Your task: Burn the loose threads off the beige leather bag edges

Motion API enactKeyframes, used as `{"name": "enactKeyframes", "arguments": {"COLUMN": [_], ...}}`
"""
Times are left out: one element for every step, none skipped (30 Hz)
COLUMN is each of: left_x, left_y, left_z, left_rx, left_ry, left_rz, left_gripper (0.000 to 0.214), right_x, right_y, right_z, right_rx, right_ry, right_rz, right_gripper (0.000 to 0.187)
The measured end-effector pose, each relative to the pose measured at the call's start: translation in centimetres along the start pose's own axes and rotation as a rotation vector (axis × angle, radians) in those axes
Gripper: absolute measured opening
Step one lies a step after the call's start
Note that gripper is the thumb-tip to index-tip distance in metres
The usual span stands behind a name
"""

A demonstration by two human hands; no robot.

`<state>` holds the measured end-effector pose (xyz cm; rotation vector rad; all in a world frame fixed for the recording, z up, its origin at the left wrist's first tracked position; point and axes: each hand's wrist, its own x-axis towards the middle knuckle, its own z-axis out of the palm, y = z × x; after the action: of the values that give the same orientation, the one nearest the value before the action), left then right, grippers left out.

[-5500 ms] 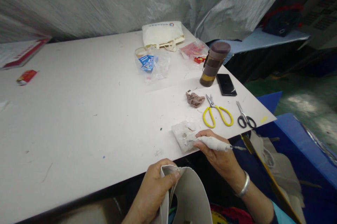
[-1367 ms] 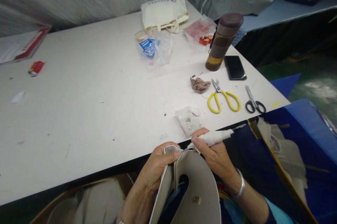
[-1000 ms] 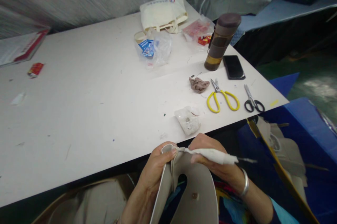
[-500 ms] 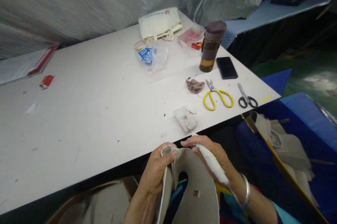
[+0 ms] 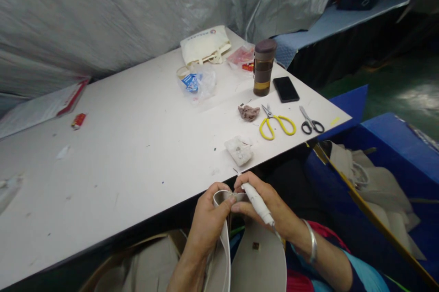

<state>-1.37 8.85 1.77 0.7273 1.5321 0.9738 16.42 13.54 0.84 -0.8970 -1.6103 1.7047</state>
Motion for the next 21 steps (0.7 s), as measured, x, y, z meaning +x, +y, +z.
{"name": "enactKeyframes", "arguments": {"left_x": [-0.2,-0.5,-0.7,-1.0,-1.3,-1.6,-1.9,-2.2,-2.5,-2.8,-3.0,-3.3,-3.4,-3.6,-3.7,-3.8,-3.9,-3.9,-3.9,-4.0,-3.9], "left_y": [0.0,0.0,-0.1,-0.1,0.0,0.0,0.1,0.1,0.2,0.3,0.4,0.4,0.5,0.6,0.6,0.7,0.8,0.8,0.8,0.7,0.7], "left_z": [0.1,0.2,0.3,0.3,0.4,0.5,0.5,0.5,0.4,0.4,0.4,0.3,0.3,0.3,0.4,0.5,0.5,0.6,0.7,0.8,0.8], "left_rx": [0.007,0.001,-0.012,-0.029,-0.044,-0.054,-0.057,-0.052,-0.041,-0.029,-0.019,-0.014,-0.015,-0.02,-0.029,-0.036,-0.042,-0.045,-0.048,-0.052,-0.059], "left_ry": [-0.017,-0.036,-0.053,-0.068,-0.079,-0.089,-0.099,-0.109,-0.117,-0.124,-0.13,-0.135,-0.135,-0.135,-0.132,-0.131,-0.128,-0.123,-0.121,-0.123,-0.126], "left_rz": [0.005,0.006,0.006,0.003,-0.002,-0.009,-0.013,-0.014,-0.011,-0.007,-0.004,-0.005,-0.01,-0.017,-0.021,-0.021,-0.015,-0.004,0.008,0.018,0.025], "left_gripper": [0.028,0.028,0.029,0.029,0.03,0.03,0.03,0.03,0.03,0.029,0.029,0.029,0.03,0.03,0.031,0.031,0.032,0.032,0.031,0.031,0.03], "right_x": [-0.2,-0.3,-0.5,-0.7,-0.8,-1.0,-1.2,-1.4,-1.6,-1.9,-2.1,-2.3,-2.6,-2.8,-3.0,-3.2,-3.4,-3.6,-3.7,-3.8,-4.0], "right_y": [-0.2,-0.3,-0.4,-0.4,-0.5,-0.4,-0.4,-0.3,-0.3,-0.2,-0.2,-0.2,-0.2,-0.3,-0.4,-0.5,-0.6,-0.8,-0.9,-1.0,-1.1], "right_z": [0.1,0.2,0.2,0.2,0.2,0.1,0.1,0.1,0.1,0.1,0.1,0.1,0.1,0.2,0.2,0.3,0.3,0.4,0.5,0.7,0.8], "right_rx": [0.004,0.006,0.002,-0.005,-0.013,-0.023,-0.032,-0.036,-0.031,-0.023,-0.016,-0.01,-0.008,-0.01,-0.015,-0.023,-0.037,-0.059,-0.088,-0.123,-0.163], "right_ry": [0.007,0.01,0.013,0.015,0.019,0.024,0.029,0.031,0.035,0.04,0.047,0.056,0.066,0.074,0.082,0.085,0.086,0.089,0.095,0.106,0.118], "right_rz": [-0.002,-0.005,-0.011,-0.018,-0.027,-0.038,-0.048,-0.058,-0.068,-0.078,-0.09,-0.103,-0.115,-0.126,-0.135,-0.142,-0.147,-0.151,-0.158,-0.165,-0.178], "right_gripper": [0.031,0.032,0.032,0.033,0.033,0.033,0.033,0.033,0.032,0.031,0.029,0.028,0.026,0.025,0.024,0.023,0.021,0.02,0.019,0.019,0.018]}}
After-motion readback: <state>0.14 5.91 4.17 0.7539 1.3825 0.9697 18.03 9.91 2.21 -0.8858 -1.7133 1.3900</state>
